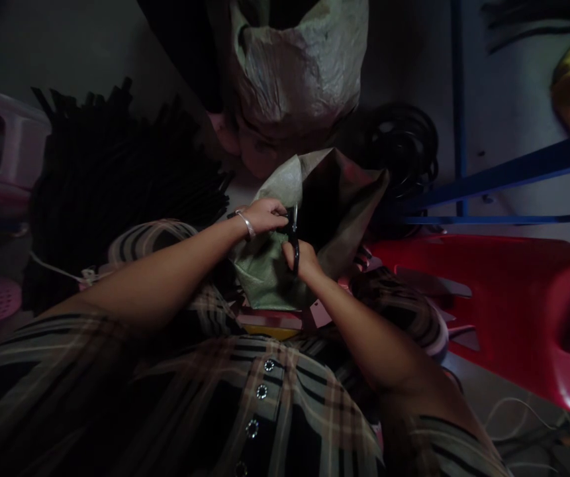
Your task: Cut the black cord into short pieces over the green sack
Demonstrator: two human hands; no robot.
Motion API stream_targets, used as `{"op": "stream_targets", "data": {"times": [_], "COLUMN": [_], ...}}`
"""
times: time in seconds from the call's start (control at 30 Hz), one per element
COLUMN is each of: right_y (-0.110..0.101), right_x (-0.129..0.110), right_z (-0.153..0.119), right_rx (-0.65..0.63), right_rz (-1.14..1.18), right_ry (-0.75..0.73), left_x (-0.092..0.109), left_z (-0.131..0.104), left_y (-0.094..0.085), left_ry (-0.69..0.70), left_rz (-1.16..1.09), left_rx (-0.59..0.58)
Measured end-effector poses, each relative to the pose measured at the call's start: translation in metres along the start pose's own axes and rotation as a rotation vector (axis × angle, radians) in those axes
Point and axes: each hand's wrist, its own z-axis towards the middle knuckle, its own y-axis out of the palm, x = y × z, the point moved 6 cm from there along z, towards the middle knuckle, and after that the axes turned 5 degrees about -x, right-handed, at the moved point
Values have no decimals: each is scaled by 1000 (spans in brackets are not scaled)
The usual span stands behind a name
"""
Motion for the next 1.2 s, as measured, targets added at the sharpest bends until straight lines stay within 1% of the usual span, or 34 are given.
{"op": "stream_targets", "data": {"times": [0.13, 0.37, 0.6, 0.8, 0.87, 0.93, 1.07, 1.13, 1.2], "right_y": [4, 7, 7, 7, 5, 3, 1, 0, 0], "right_x": [-2, -6, -8, -8, -7, -5, 1, 2, 2], "right_z": [0, -1, -3, -6, -7, -7, -6, -6, -6], "right_rx": [-36, -59, -60, -53, -43, -28, 0, 13, 24], "right_rz": [-71, -116, -129, -156, -162, -167, -131, -118, -124], "right_ry": [-23, -58, -88, -95, -90, -62, -9, -4, 4], "left_x": [-3, -3, -2, 5, 5, 5, 7, 9, 11], "left_z": [3, 3, 1, -6, -6, -4, -1, -2, -2], "left_y": [-1, -1, -3, 1, 2, -2, -12, -14, -13], "left_ry": [-13, -42, -53, -78, -74, -45, 53, 85, 100], "left_rz": [-86, -237, -269, -176, -134, -61, 162, 238, 261], "left_rx": [-16, -10, -5, -107, -120, -78, 75, 90, 79]}}
